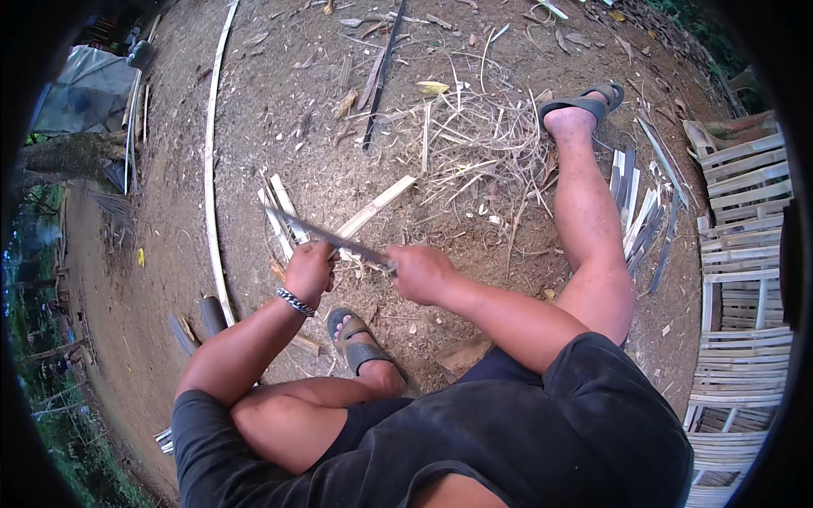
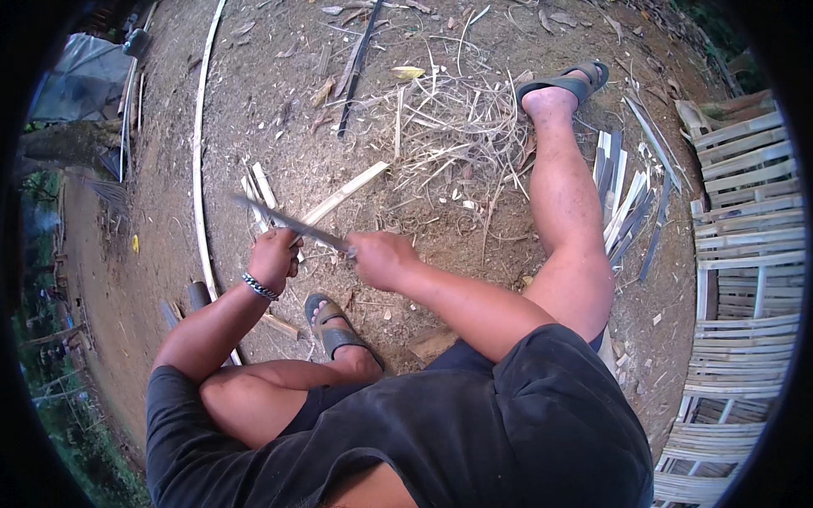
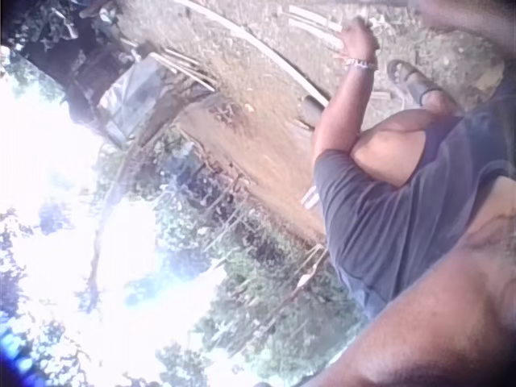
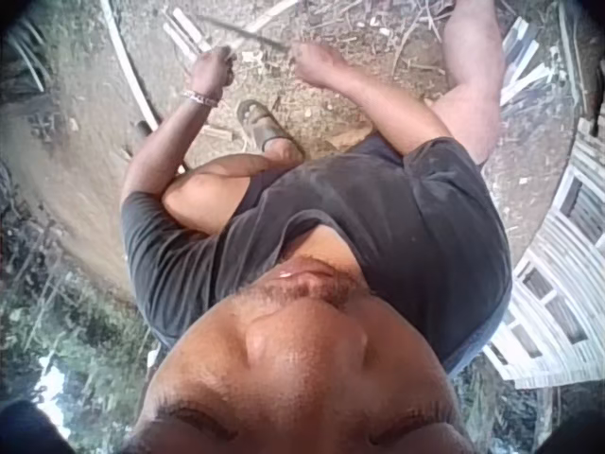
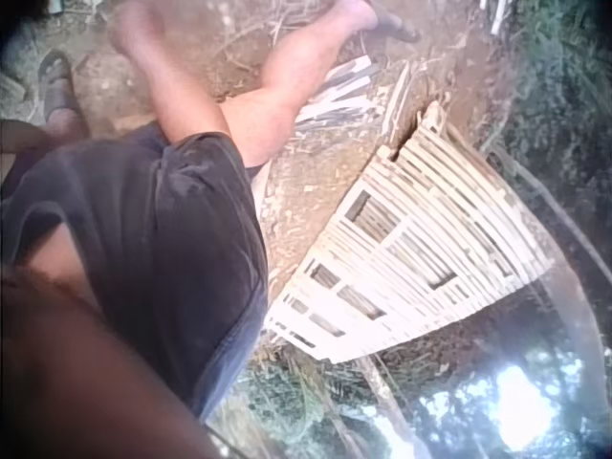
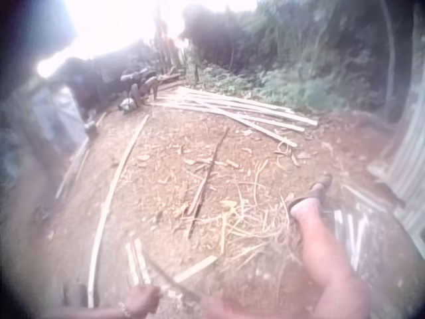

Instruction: The person shaves a thin strip of bamboo using a knife while sitting on the ground, creating a pile of wood shavings.

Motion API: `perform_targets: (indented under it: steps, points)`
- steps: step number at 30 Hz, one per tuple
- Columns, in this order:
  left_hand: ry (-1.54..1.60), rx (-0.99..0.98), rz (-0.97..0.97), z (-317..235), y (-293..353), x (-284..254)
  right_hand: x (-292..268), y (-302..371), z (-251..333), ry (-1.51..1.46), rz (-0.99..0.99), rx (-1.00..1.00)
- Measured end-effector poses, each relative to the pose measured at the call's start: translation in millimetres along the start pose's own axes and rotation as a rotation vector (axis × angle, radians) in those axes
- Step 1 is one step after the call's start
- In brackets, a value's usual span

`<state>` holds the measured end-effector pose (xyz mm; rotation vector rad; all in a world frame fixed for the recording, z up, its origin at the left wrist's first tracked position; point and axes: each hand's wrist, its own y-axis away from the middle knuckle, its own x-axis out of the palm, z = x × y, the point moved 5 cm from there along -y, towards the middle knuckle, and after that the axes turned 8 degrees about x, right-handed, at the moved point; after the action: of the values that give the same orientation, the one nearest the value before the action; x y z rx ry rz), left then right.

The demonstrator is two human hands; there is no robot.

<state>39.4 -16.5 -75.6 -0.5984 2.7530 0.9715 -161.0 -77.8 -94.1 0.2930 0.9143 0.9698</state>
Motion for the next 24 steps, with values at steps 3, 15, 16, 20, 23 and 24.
perform_targets:
  steps: [3, 15, 16, 20, 23, 24]
  points:
    - [0.038, -0.024, -0.021, 4, 1, 5, 4, -18, -32, -0.019, -0.023, 0.118]
    - [0.128, -0.073, -0.001, -2, -6, 10, -7, -45, -85, -0.094, 0.066, 0.292]
    - [0.131, -0.073, -0.005, -5, -3, 16, -10, -49, -99, -0.100, 0.071, 0.345]
    - [0.119, -0.068, -0.034, -9, 5, 18, 3, -55, -87, -0.039, 0.043, 0.299]
    - [0.153, -0.066, -0.028, -9, -2, 7, -3, -47, -67, -0.065, 0.165, 0.224]
    - [0.138, -0.076, -0.034, -6, -3, 8, -4, -56, -87, -0.047, 0.091, 0.254]
